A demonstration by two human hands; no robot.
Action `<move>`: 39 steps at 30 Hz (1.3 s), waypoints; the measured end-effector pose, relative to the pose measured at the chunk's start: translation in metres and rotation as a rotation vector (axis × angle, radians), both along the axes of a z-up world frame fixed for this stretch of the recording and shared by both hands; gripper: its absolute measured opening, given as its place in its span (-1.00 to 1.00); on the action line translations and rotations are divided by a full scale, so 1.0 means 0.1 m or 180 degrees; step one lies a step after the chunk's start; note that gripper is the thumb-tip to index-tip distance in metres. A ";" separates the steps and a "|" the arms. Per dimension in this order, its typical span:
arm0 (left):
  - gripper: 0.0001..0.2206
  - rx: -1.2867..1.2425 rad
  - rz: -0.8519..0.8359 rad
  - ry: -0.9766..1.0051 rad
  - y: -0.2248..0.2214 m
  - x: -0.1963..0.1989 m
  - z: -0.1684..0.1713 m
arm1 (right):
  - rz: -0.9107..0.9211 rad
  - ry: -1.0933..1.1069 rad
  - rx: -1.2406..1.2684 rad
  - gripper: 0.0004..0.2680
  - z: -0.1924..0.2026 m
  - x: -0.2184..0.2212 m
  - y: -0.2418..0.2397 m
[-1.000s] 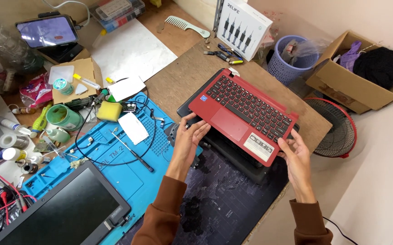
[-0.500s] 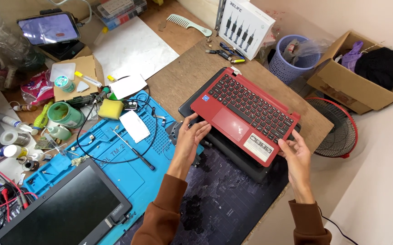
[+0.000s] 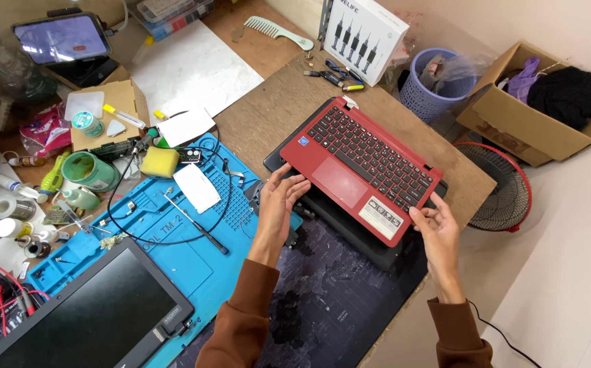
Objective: Diagnosing and repairing laptop components including the motherboard and screen assembly
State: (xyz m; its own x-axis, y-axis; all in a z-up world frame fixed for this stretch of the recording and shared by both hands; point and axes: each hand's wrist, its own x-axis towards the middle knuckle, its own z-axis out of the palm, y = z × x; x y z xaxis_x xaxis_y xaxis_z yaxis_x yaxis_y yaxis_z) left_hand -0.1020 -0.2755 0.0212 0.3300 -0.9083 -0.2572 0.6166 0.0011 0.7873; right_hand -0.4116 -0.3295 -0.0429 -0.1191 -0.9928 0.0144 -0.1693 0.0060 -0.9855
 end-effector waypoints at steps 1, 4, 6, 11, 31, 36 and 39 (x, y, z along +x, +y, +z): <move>-0.49 0.0011 -0.0002 0.0004 0.01 -0.01 -0.05 | -0.0002 0.0004 0.0011 -0.48 -0.04 -0.01 0.00; -0.48 0.0007 -0.0090 -0.0194 0.02 -0.01 -0.10 | -0.0036 -0.0019 -0.0066 -0.48 -0.13 -0.02 -0.04; -0.48 0.0010 -0.0193 -0.0380 0.05 -0.01 -0.08 | -0.0077 0.0009 -0.0121 -0.48 -0.18 -0.03 -0.05; -0.52 0.0066 -0.0182 -0.1041 0.00 0.06 -0.33 | -0.0061 0.0122 -0.0129 -0.49 -0.11 0.03 -0.03; -0.67 -0.0083 0.0012 -0.5418 0.05 -0.16 -0.51 | 0.0139 0.0519 -0.0428 -0.52 -0.28 -0.05 -0.03; -0.55 -0.0236 -0.0220 -0.5584 0.03 -0.11 -0.81 | 0.0094 0.0542 -0.0528 -0.52 -0.43 -0.10 -0.08; -0.50 -0.0542 -0.0215 -0.5327 0.13 -0.06 -0.88 | 0.0023 0.0536 -0.0619 -0.55 -0.65 -0.19 -0.18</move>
State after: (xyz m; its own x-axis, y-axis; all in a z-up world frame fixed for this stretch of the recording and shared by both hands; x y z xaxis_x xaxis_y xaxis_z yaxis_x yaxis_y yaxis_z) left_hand -0.1076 -0.2621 -0.0667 0.0816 -0.9098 0.4068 -0.8363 0.1596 0.5245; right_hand -0.4307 -0.3478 -0.1083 -0.0917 -0.9702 0.2242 -0.3305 -0.1827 -0.9259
